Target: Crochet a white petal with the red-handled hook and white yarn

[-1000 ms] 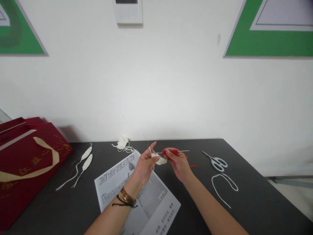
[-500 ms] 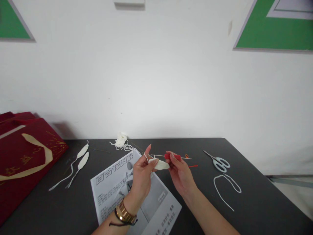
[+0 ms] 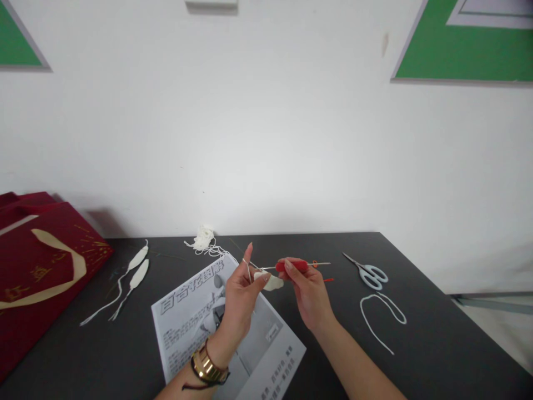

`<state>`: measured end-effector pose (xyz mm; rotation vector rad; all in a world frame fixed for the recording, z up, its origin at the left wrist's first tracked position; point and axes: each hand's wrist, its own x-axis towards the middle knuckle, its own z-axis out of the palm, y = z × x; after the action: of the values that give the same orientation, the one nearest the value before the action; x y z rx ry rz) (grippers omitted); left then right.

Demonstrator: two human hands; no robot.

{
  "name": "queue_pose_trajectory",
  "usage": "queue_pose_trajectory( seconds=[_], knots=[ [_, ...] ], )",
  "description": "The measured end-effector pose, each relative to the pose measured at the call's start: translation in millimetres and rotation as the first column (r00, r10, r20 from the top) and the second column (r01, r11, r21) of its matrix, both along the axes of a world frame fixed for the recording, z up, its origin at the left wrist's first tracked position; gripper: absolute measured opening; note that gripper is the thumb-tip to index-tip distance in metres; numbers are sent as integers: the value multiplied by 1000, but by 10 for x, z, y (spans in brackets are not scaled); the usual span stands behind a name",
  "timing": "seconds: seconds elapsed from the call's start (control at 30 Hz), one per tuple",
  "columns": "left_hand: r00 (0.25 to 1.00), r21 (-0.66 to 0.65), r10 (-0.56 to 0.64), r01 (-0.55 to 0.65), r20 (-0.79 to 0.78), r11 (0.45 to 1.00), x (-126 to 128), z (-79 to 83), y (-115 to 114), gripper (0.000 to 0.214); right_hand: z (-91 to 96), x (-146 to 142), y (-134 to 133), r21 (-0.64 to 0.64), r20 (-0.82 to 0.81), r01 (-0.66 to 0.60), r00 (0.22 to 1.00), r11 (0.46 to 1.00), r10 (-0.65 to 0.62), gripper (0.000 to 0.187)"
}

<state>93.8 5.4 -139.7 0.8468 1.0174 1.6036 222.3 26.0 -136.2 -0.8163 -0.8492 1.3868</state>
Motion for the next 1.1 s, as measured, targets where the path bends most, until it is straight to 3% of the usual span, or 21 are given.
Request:
queue_pose_trajectory(
  seconds=[0.17,0.33,0.4,0.47,0.53,0.6,0.63,0.67,0.7,0.73,0.8,0.87,0.9,0.97,1.1],
  knots=[
    [1000,-4,-1,1,3,1000,2,12,2,78,6,-17,-53,88,89,30,995,996,-37,10],
    [1000,6,13,-13,-6,1000,8,-6,6,75,-31,-14,-17,51,55,29,998,998,-32,11],
    [1000,4,19,-19,-22,1000,14,-18,6,75,-37,3,-7,84,140,28,989,996,-40,11],
    [999,-3,40,-40,-32,999,18,-26,6,76,-41,27,-24,223,319,34,942,974,-105,11],
    [999,-37,42,-41,21,998,11,-21,5,77,-54,53,-61,491,497,-35,832,871,-246,13],
    [987,-98,-10,26,157,995,-12,1,5,76,-80,73,-99,724,573,-204,710,658,-410,24],
    [970,-125,-49,81,239,989,-29,19,5,75,-94,78,-112,784,571,-280,677,555,-465,30],
    [945,-142,-87,138,315,980,-48,41,6,73,-107,78,-119,813,557,-317,669,488,-493,34],
    [920,-149,-119,186,373,971,-66,65,6,71,-117,72,-119,826,535,-300,684,476,-496,35],
    [901,-150,-141,219,411,964,-84,89,7,68,-124,58,-114,822,508,-242,722,516,-471,34],
    [886,-151,-159,246,436,957,-110,133,5,64,-133,11,-96,712,408,-63,848,699,-339,27],
    [892,-151,-162,246,423,958,-124,162,0,63,-145,-54,-77,456,204,49,966,889,-158,17],
    [897,-150,-161,241,412,959,-127,171,-3,64,-155,-87,-71,312,73,45,995,949,-71,13],
    [910,-152,-151,224,385,963,-127,179,-11,66,-182,-145,-66,72,-188,-35,981,997,48,7],
    [933,-192,-100,175,345,966,-111,184,-21,70,-216,-198,-92,-179,-479,-203,873,963,95,17]
  ],
)
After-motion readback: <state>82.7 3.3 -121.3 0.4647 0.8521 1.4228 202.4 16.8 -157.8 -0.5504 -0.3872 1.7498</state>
